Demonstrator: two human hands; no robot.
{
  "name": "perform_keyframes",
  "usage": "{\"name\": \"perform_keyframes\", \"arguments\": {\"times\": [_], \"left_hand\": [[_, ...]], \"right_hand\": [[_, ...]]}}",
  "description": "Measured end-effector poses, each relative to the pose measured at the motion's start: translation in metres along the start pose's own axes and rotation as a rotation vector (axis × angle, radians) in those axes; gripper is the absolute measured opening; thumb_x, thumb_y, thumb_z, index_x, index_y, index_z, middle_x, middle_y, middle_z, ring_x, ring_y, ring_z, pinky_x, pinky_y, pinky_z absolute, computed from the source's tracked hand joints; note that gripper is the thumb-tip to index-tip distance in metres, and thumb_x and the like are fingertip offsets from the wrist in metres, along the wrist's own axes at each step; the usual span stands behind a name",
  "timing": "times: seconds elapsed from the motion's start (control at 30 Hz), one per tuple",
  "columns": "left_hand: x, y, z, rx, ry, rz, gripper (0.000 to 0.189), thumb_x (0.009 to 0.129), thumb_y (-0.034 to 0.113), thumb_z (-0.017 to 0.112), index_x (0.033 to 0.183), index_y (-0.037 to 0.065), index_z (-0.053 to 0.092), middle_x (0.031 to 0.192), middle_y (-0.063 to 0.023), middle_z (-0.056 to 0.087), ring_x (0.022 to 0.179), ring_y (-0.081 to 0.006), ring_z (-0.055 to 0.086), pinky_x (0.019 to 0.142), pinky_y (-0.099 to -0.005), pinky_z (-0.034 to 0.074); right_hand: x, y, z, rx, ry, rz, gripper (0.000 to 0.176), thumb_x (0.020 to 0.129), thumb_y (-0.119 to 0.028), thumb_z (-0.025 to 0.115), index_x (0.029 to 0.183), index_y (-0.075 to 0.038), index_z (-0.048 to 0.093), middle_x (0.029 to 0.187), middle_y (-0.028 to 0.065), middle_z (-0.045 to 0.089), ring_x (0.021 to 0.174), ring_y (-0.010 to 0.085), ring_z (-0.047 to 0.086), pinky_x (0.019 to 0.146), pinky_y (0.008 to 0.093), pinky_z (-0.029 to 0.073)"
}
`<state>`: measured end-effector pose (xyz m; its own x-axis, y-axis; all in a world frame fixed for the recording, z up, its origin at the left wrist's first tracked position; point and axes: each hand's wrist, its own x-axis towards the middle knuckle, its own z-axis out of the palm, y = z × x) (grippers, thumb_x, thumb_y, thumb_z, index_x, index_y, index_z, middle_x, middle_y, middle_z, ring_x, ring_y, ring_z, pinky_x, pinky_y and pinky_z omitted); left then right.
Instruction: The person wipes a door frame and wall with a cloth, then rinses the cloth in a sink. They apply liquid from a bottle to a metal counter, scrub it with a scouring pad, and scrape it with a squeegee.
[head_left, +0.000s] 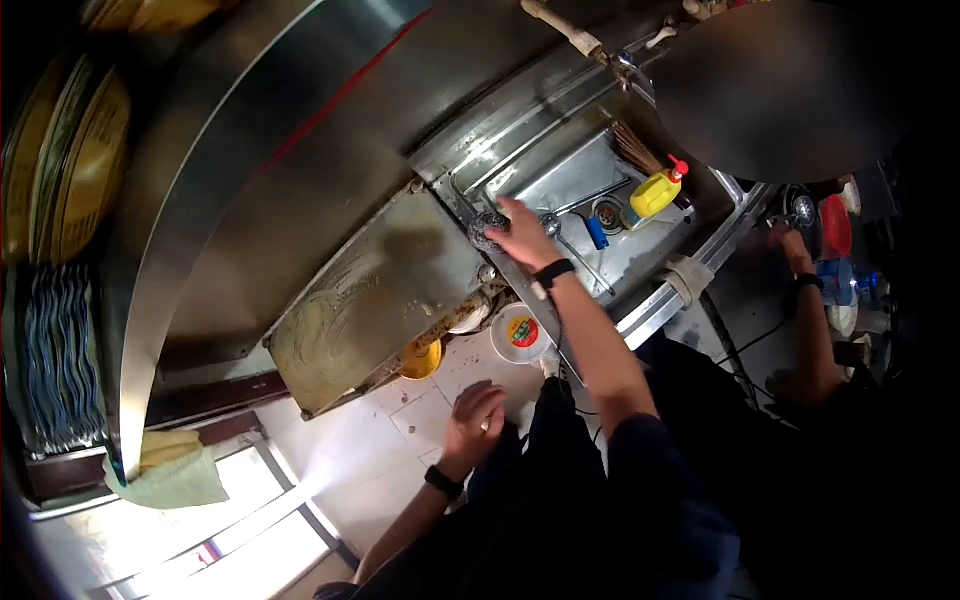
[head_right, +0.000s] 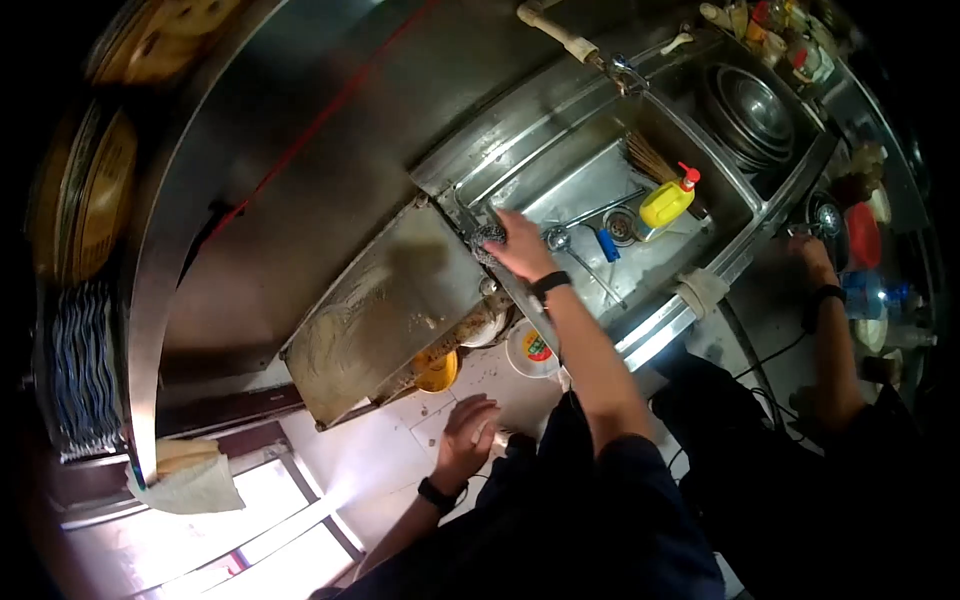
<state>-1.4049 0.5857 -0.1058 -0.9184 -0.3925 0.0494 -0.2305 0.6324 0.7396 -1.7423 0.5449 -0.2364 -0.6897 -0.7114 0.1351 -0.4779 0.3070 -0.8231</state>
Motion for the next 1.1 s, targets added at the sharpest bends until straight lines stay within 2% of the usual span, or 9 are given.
{"name": "perform_keyframes", "arguments": {"times": [0.07,0.17,0.27,0.4,0.47,0.6,0.93,1.0,1.1], "left_hand": [[0.001,0.003,0.004,-0.049,-0.025,-0.078,0.023,0.085,0.005,0.067,0.108,0.006,0.068,0.117,-0.0119,0.066,0.117,-0.0331,0.059,0.099,-0.0433,0.048],[-0.008,-0.001,0.009,-0.062,-0.073,-0.141,0.023,0.086,0.006,0.067,0.109,0.005,0.069,0.115,-0.0144,0.067,0.114,-0.0343,0.06,0.1,-0.0435,0.048],[-0.008,-0.006,0.013,-0.025,-0.115,-0.162,0.023,0.086,0.005,0.067,0.109,0.005,0.069,0.114,-0.0148,0.067,0.114,-0.0341,0.06,0.099,-0.043,0.048],[0.002,-0.001,0.009,-0.021,-0.129,-0.2,0.025,0.085,0.001,0.067,0.11,0.004,0.067,0.115,-0.0162,0.066,0.112,-0.0344,0.061,0.096,-0.0419,0.051],[0.004,0.0,0.008,-0.04,-0.107,-0.219,0.025,0.085,0.002,0.067,0.11,0.004,0.067,0.115,-0.0157,0.066,0.112,-0.0339,0.061,0.096,-0.0418,0.051],[0.011,-0.005,0.007,-0.079,-0.166,-0.165,0.027,0.085,0.003,0.068,0.112,0.005,0.067,0.116,-0.0142,0.067,0.114,-0.033,0.06,0.097,-0.0413,0.05],[-0.021,0.006,-0.002,-0.182,-0.167,-0.017,0.027,0.087,0.005,0.067,0.114,0.005,0.064,0.117,-0.0134,0.065,0.115,-0.0324,0.059,0.098,-0.0413,0.05],[-0.025,0.015,-0.007,-0.252,-0.139,0.016,0.025,0.088,0.006,0.067,0.112,0.005,0.064,0.115,-0.0132,0.065,0.112,-0.0325,0.06,0.096,-0.0415,0.05],[-0.034,0.018,-0.02,-0.219,-0.129,0.049,0.022,0.089,0.014,0.066,0.11,0.006,0.064,0.114,-0.0114,0.064,0.112,-0.0311,0.059,0.098,-0.0402,0.048]], "right_hand": [[0.006,0.02,-0.044,0.351,-0.004,0.388,0.07,0.089,-0.048,0.066,0.138,0.0,0.05,0.14,0.0264,0.051,0.132,0.0376,0.048,0.111,0.0411,0.038],[0.004,0.133,-0.055,-0.207,0.125,0.574,0.056,0.088,-0.038,0.063,0.127,0.003,0.059,0.125,0.0268,0.062,0.117,0.0423,0.059,0.102,0.0429,0.046],[-0.008,0.2,-0.046,-0.462,-0.169,1.062,0.057,0.09,-0.031,0.063,0.14,-0.01,0.048,0.147,0.0112,0.045,0.132,0.0345,0.049,0.101,0.0448,0.048],[-0.02,0.223,-0.022,-0.649,-0.183,1.039,0.04,0.099,-0.028,0.048,0.135,-0.012,0.055,0.14,0.0096,0.054,0.124,0.0303,0.057,0.099,0.0425,0.05],[-0.021,0.256,-0.01,-0.515,-0.178,1.067,0.07,0.075,-0.027,0.078,0.134,-0.008,0.048,0.135,0.0139,0.056,0.123,0.0349,0.056,0.101,0.0423,0.05],[-0.032,0.235,-0.015,-0.555,-0.247,1.012,0.038,0.1,-0.026,0.045,0.133,-0.007,0.05,0.125,0.0164,0.064,0.115,0.0329,0.064,0.092,0.0435,0.053],[0.005,0.125,-0.082,-0.095,0.062,0.683,0.043,0.094,-0.024,0.054,0.112,0.015,0.048,0.105,0.0356,0.065,0.104,0.0479,0.063,0.088,0.0524,0.049],[0.0,0.094,-0.091,-0.062,0.165,0.542,0.041,0.096,-0.028,0.055,0.106,0.012,0.05,0.095,0.0314,0.067,0.091,0.0463,0.066,0.078,0.0511,0.053],[-0.027,0.053,-0.109,0.504,0.133,0.595,0.031,0.098,-0.036,0.058,0.097,-0.005,0.052,0.07,0.0034,0.056,0.052,0.0148,0.053,0.045,0.031,0.045]]}}
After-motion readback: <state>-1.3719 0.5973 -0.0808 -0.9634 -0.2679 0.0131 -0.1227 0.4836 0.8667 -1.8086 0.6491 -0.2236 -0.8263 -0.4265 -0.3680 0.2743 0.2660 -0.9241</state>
